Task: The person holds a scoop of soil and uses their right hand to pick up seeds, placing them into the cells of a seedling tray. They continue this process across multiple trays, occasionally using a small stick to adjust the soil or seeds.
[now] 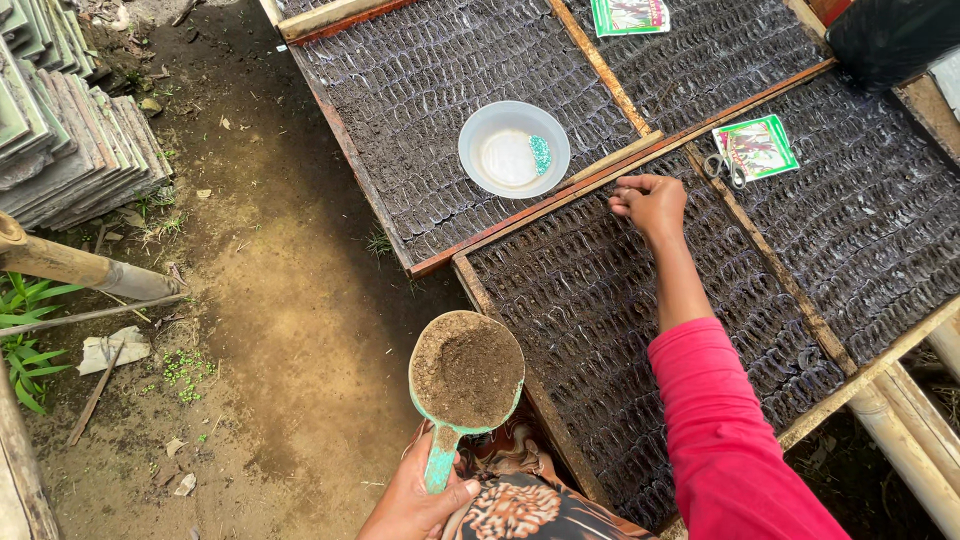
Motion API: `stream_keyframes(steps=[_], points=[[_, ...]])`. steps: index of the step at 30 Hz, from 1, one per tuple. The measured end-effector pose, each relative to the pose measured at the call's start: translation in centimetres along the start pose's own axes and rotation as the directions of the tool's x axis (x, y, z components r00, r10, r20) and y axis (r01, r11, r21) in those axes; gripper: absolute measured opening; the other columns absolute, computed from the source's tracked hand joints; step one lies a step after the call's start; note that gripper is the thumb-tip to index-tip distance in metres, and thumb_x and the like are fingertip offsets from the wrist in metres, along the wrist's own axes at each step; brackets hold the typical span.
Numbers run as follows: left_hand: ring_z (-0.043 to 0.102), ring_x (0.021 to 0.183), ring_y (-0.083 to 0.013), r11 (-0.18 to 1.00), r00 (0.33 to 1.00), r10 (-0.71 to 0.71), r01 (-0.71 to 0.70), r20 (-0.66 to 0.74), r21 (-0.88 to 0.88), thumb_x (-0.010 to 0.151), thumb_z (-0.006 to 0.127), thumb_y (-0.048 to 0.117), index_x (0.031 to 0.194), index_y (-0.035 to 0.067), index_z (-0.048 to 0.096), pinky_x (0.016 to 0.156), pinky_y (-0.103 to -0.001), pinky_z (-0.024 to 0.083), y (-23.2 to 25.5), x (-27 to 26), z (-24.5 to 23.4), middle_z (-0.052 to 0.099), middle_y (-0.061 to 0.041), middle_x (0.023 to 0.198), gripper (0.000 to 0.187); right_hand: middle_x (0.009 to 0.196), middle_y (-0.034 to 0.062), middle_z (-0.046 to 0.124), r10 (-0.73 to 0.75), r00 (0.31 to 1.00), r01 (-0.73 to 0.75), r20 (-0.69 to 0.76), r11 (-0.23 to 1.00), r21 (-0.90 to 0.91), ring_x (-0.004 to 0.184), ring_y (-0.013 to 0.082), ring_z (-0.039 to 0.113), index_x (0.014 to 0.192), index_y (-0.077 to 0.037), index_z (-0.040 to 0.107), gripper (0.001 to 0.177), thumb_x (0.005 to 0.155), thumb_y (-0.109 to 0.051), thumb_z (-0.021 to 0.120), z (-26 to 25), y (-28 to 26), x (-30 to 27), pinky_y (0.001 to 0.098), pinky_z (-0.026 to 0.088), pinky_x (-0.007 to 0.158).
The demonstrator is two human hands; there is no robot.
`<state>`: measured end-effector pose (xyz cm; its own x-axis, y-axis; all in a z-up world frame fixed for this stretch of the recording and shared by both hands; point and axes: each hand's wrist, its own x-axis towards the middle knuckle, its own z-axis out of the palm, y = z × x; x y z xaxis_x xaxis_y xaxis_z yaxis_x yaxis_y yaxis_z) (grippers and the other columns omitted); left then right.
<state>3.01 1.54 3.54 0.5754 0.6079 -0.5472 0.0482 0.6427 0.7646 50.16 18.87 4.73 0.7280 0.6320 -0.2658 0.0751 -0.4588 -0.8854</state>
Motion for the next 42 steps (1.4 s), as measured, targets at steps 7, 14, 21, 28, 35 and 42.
stream_keyframes(steps=[7,14,21,28,35,42], points=[[0.051,0.068,-0.0092,1.000,1.000,-0.006,0.007,0.017,-0.014,0.076,0.085,0.006,0.124,0.008,0.061,0.062,-0.023,0.042,0.3,0.0,0.3,0.052,-0.005,0.091,0.054,0.108,0.0168,0.075,0.111,0.930,-0.110,0.349,0.994,-0.022,0.092,0.0176,0.074,0.111,-0.001,0.072,0.023,0.094,0.010,0.060,3.7,-0.3,-2.9,0.0241,0.063,0.080],[0.053,0.075,-0.0093,0.994,1.000,-0.022,0.021,0.011,0.109,0.076,0.084,0.013,0.134,0.013,0.058,0.071,-0.023,0.042,1.9,-0.3,0.6,0.053,-0.001,0.084,0.064,0.102,0.0183,0.075,0.028,0.951,-0.024,0.307,1.000,-0.016,0.083,0.0174,0.074,0.113,0.003,0.070,0.020,0.096,0.006,0.060,3.0,-3.4,-7.0,0.0238,0.065,0.079],[0.048,0.066,-0.0066,1.000,0.999,0.000,0.001,0.053,-0.028,0.079,0.083,0.004,0.140,0.011,0.054,0.062,-0.020,0.039,2.0,0.1,0.8,0.051,0.000,0.076,0.068,0.099,0.0074,0.078,-0.003,0.625,0.322,0.780,0.912,-0.255,0.085,0.0118,0.076,0.109,-0.009,0.073,0.021,0.098,-0.004,0.055,6.0,-4.7,-21.3,0.0196,0.067,0.081],[0.053,0.072,-0.0098,0.999,1.000,0.012,-0.011,0.018,-0.038,0.076,0.085,0.006,0.128,0.008,0.060,0.066,-0.022,0.043,1.2,0.5,0.3,0.053,-0.006,0.091,0.058,0.102,0.0078,0.057,-0.121,0.375,0.679,0.919,0.711,-0.183,0.084,0.0274,0.058,0.106,-0.015,0.050,0.040,0.081,-0.025,0.078,9.6,1.7,-24.5,0.0413,0.043,0.076],[0.060,0.065,-0.0109,0.987,0.999,-0.013,0.017,-0.030,0.162,0.070,0.091,0.019,0.124,0.006,0.064,0.061,-0.024,0.049,-3.4,1.8,-2.7,0.055,-0.007,0.102,0.061,0.093,0.0017,0.074,0.037,0.478,0.260,0.877,0.949,-0.182,0.076,0.0097,0.065,0.093,-0.012,0.072,0.008,0.088,-0.005,0.073,6.9,-1.9,-20.8,0.0221,0.051,0.065],[0.060,0.054,-0.0122,0.984,1.000,-0.021,0.022,-0.008,0.177,0.073,0.091,0.012,0.111,-0.002,0.059,0.056,-0.023,0.043,-3.0,1.9,-2.7,0.066,-0.007,0.058,0.051,0.093,0.0113,0.077,0.034,0.932,0.052,0.360,0.973,-0.226,0.075,0.0135,0.073,0.106,-0.004,0.074,0.013,0.094,-0.001,0.069,0.2,-2.4,-3.9,0.0201,0.066,0.072]])
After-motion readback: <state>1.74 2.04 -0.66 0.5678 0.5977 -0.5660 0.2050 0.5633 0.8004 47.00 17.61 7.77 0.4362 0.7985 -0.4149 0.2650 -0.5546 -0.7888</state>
